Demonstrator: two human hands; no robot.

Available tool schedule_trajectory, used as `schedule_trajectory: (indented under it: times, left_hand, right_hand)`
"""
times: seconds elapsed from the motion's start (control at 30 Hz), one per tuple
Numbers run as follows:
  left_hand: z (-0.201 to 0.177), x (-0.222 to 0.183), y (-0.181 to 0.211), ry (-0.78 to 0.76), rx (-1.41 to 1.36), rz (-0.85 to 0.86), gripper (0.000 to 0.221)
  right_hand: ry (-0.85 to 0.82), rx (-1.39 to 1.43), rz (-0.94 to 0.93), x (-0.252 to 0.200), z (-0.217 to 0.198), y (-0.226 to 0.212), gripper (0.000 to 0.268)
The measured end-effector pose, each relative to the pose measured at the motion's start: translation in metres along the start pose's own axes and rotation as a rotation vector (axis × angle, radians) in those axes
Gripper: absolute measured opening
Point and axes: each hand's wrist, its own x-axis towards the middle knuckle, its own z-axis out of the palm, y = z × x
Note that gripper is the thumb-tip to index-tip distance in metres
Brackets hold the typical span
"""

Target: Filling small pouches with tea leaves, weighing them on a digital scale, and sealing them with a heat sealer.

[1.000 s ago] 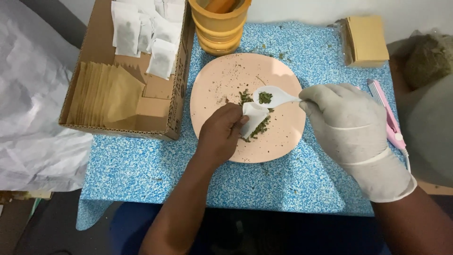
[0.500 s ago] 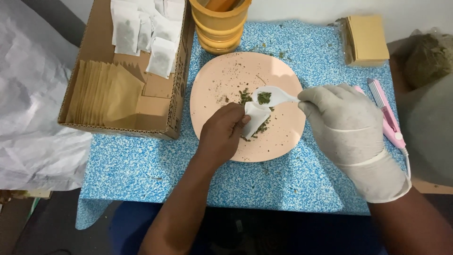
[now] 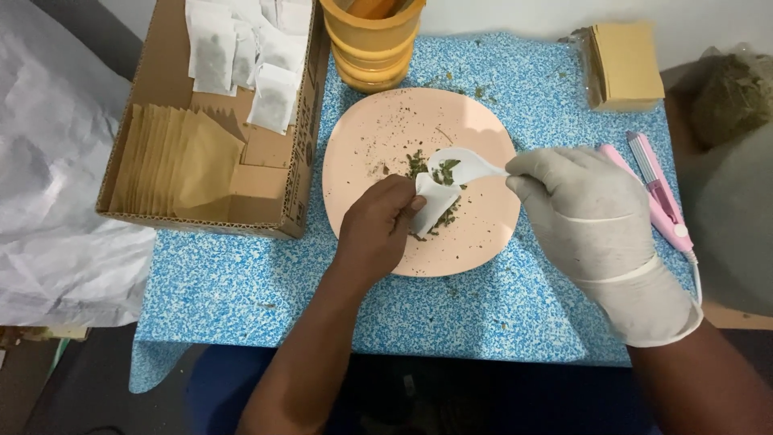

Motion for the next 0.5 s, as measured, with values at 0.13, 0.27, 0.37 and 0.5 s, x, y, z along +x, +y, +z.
schedule_trajectory:
  times: [0.13,0.27,0.37,0.5]
  left_hand:
    - [0.0031,0.0009,-0.0041,0.008,-0.004,0.005,0.019]
    - [0.0032,-0.0002,-0.0059,0.027,0.005,0.033,0.025]
    - [0.0026,0.0009,-0.0037,0.024,-0.006,0.029,0.022]
    - [0.0016,0.0021,-0.0018,0.022,-0.011,-0.014,0.018]
  right_hand:
    - [0.006,0.007,-0.028,0.0005,-0.0028,-0.0007,0.007]
    - [-0.037,0.100,0.028,0.0036,-0.0062,-0.0035,0.008]
    - [-0.094,0.119,0.091,0.0042,-0.0050,-0.0001,0.011]
    - [-0.082,0.100,0.113,0.0042,-0.0040,0.0000,0.010]
